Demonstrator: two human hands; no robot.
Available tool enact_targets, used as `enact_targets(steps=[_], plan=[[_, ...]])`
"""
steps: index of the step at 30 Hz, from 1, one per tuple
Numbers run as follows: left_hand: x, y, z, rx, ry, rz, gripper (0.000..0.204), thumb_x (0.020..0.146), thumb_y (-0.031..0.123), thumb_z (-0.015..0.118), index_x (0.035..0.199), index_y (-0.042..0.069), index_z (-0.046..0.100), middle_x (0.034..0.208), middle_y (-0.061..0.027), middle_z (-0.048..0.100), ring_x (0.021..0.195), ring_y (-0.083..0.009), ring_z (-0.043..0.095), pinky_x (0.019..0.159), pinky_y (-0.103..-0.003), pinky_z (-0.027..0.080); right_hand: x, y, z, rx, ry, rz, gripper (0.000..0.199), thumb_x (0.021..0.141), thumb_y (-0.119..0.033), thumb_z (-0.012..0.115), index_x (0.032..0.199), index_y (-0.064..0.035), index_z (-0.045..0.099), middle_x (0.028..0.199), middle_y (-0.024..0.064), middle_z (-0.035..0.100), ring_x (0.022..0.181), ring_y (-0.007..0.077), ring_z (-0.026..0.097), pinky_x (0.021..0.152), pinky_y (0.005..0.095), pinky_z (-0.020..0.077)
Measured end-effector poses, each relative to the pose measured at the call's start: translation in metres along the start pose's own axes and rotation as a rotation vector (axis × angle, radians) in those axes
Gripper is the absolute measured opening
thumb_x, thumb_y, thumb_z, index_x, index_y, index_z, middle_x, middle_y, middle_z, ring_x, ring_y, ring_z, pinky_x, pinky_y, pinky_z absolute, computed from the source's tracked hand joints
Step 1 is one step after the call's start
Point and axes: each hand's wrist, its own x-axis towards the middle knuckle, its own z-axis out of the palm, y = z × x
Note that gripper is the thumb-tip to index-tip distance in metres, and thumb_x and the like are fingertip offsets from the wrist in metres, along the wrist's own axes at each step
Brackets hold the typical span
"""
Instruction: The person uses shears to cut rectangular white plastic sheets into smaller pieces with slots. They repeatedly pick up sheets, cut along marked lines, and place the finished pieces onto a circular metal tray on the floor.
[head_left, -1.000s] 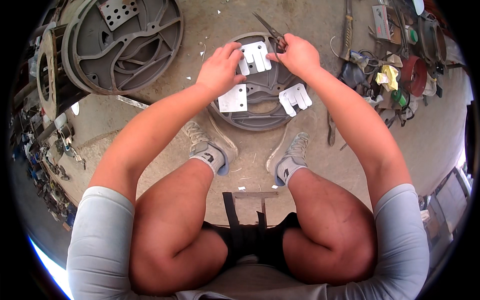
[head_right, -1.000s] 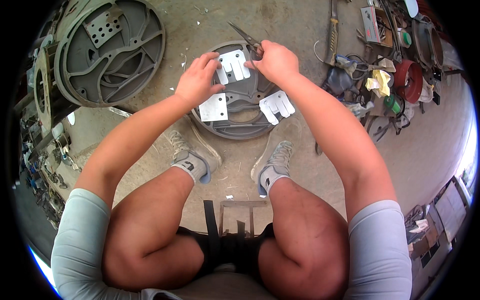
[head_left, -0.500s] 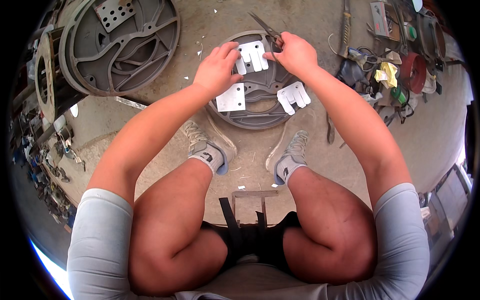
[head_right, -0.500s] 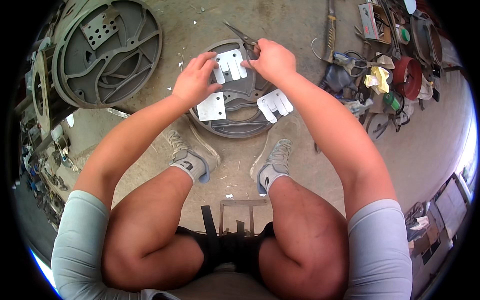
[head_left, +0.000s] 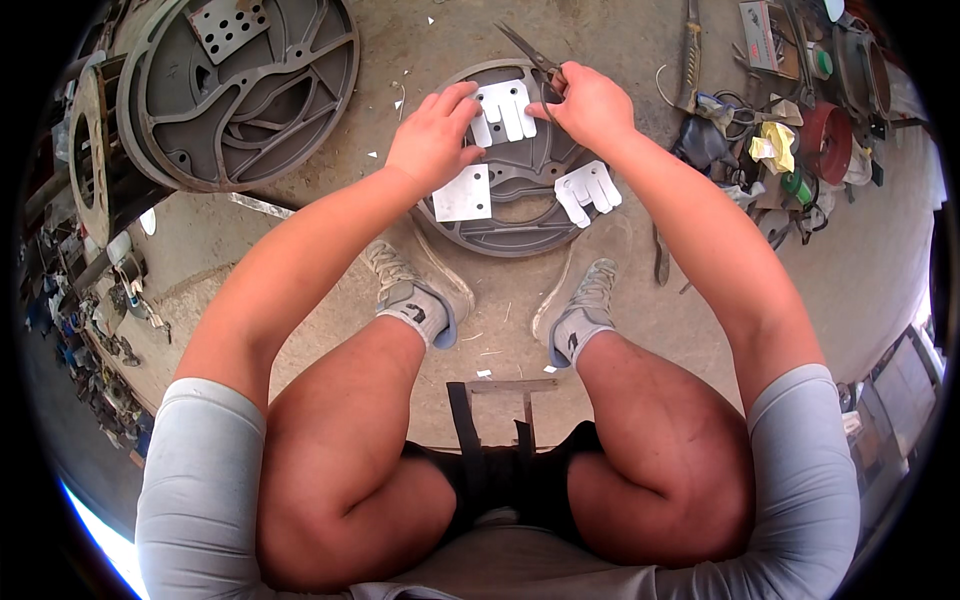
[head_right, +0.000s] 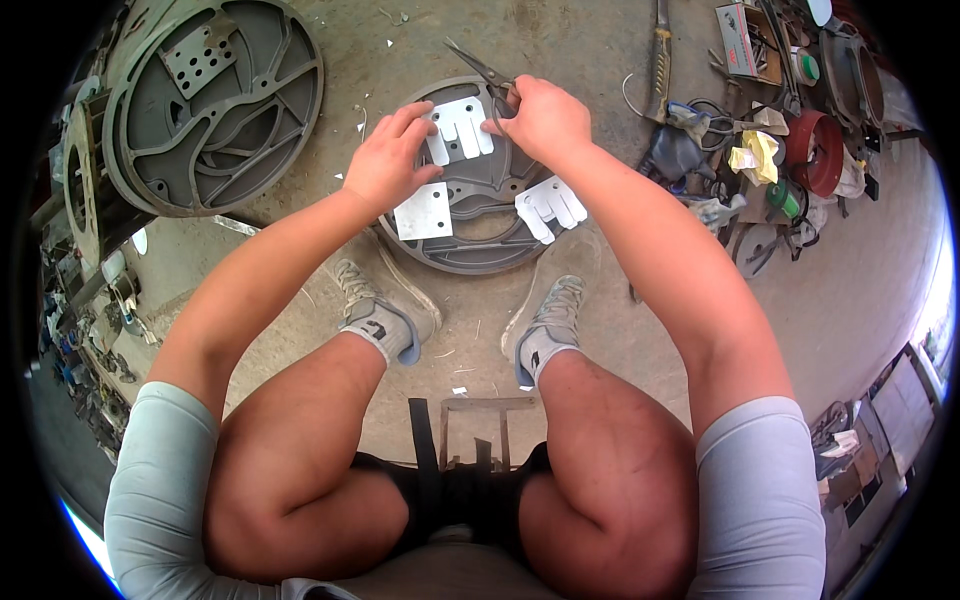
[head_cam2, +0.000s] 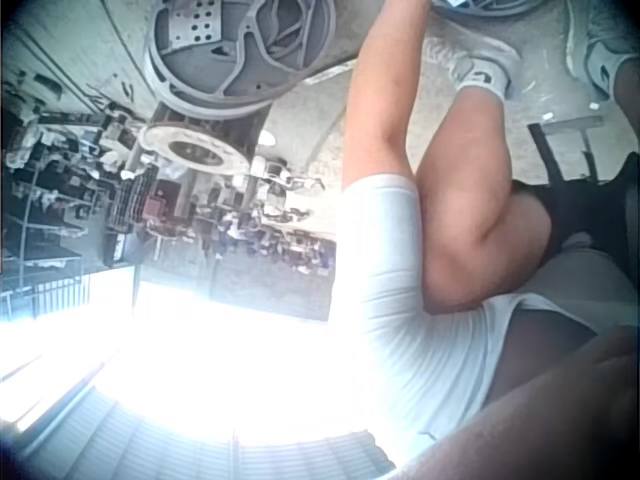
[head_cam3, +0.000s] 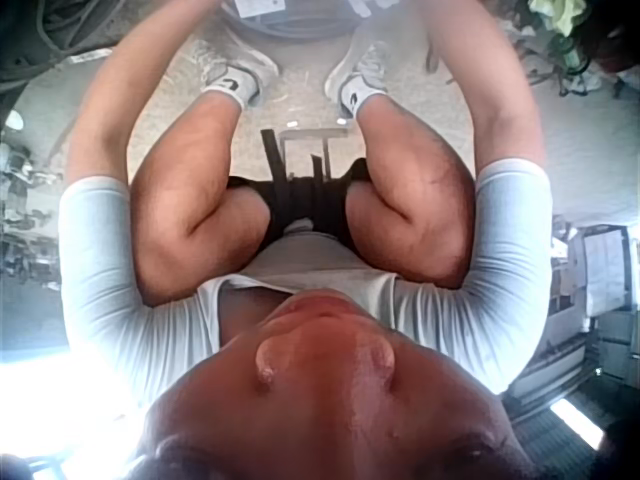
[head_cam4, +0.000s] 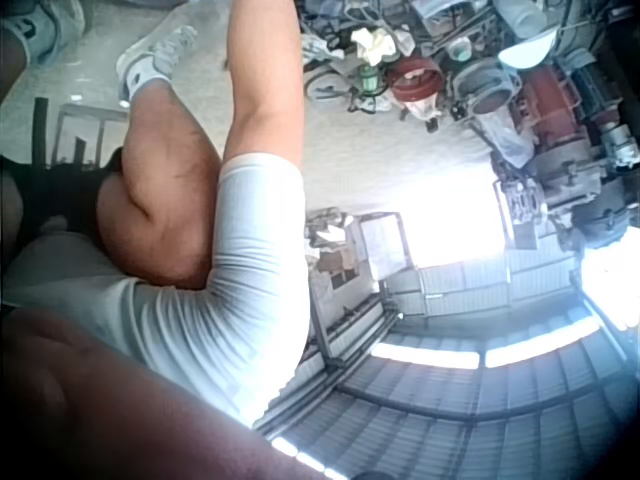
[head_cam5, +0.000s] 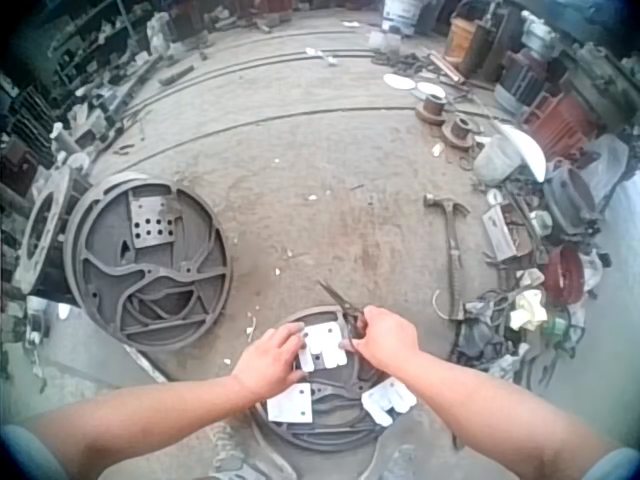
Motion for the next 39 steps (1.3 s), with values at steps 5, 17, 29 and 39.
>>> enact_targets(steps=[5, 17, 29, 39], plan=[[-0.0004, -0.0008, -0.0011, -0.004, -0.010, -0.004, 0.051, 0.080, 0.022, 0.089, 0.123, 0.012, 0.064, 0.154, -0.0035, 0.054, 0.129, -0.0296, 0.060, 0.106, -0.043, 0.056, 0.0004, 0.0008, -0.0005, 0.003, -0.010, 0.002, 0.062, 0.077, -0.056, 0.092, 0.107, -0.0077, 0.069, 0.098, 0.0077, 0.075, 0.095, 0.0285, 0.073, 0.079, 0.0427, 0.0571], [-0.0017, -0.0009, -0.0009, -0.009, -0.016, -0.015, 0.049, 0.080, 0.021, 0.089, 0.121, 0.014, 0.063, 0.155, -0.0029, 0.053, 0.131, -0.0303, 0.060, 0.106, -0.043, 0.056, -0.0005, -0.0021, -0.0028, -0.007, -0.012, 0.005, 0.063, 0.077, -0.057, 0.092, 0.107, -0.0075, 0.069, 0.098, 0.0077, 0.075, 0.095, 0.0288, 0.073, 0.079, 0.0430, 0.0573], [-0.0021, -0.0004, 0.0002, 0.003, -0.016, -0.016, 0.052, 0.080, 0.025, 0.090, 0.123, 0.012, 0.064, 0.153, -0.0053, 0.054, 0.132, -0.0300, 0.059, 0.106, -0.043, 0.055, -0.0004, -0.0029, -0.0031, -0.009, -0.021, 0.028, 0.064, 0.076, -0.058, 0.092, 0.109, -0.0078, 0.070, 0.103, 0.0078, 0.076, 0.099, 0.0295, 0.074, 0.082, 0.0437, 0.0575], [-0.0024, 0.0002, 0.0007, 0.004, -0.020, -0.028, 0.049, 0.082, 0.024, 0.089, 0.123, 0.012, 0.064, 0.155, -0.0040, 0.052, 0.132, -0.0300, 0.059, 0.106, -0.043, 0.055, 0.0000, -0.0066, -0.0069, -0.019, -0.070, 0.058, 0.059, 0.079, -0.055, 0.091, 0.112, -0.0106, 0.070, 0.112, 0.0058, 0.076, 0.107, 0.0281, 0.073, 0.086, 0.0437, 0.0578]])
